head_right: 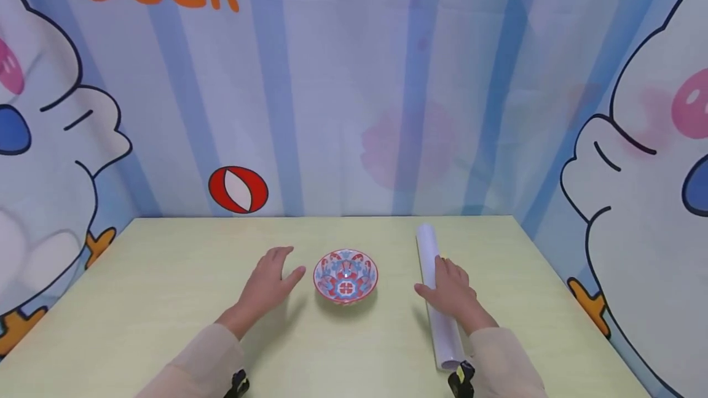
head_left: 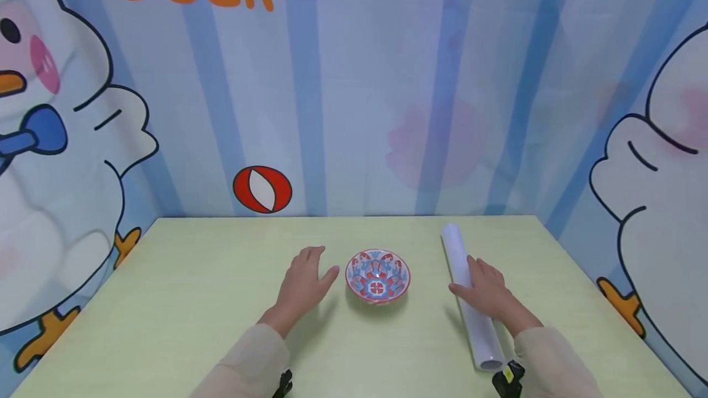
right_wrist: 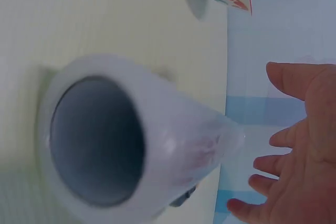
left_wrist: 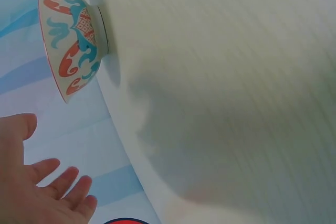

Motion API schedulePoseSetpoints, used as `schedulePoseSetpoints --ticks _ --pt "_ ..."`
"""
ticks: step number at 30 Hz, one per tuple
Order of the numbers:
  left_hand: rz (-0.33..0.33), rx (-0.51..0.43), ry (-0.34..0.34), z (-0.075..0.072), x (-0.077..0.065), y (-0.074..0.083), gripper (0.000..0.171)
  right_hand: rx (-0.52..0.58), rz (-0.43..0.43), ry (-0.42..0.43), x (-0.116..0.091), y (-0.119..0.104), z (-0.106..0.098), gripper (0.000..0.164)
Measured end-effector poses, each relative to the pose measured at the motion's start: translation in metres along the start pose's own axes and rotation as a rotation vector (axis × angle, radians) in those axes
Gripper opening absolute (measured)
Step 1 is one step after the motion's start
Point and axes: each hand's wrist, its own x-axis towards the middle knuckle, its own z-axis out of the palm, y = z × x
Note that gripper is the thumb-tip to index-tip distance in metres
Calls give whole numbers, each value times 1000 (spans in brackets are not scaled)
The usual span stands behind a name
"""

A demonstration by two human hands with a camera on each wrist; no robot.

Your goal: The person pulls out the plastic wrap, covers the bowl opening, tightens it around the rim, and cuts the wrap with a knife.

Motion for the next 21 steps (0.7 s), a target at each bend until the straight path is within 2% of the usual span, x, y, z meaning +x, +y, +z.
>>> schedulePoseSetpoints --ticks 6,10,16,21 --pt "8 31 -5 -3 -10 -11 39 0 92 -33 -15 13 4 100" --pt "-1 16 -7 -9 -11 -18 35 -33 131 -65 -22 17 4 103" --pt "-6 -12 -65 -9 -6 -23 33 44 185 -131 -31 14 6 98" --pt "3 -28 -80 -8 -5 -24 32 -62 165 -89 -33 10 11 85"
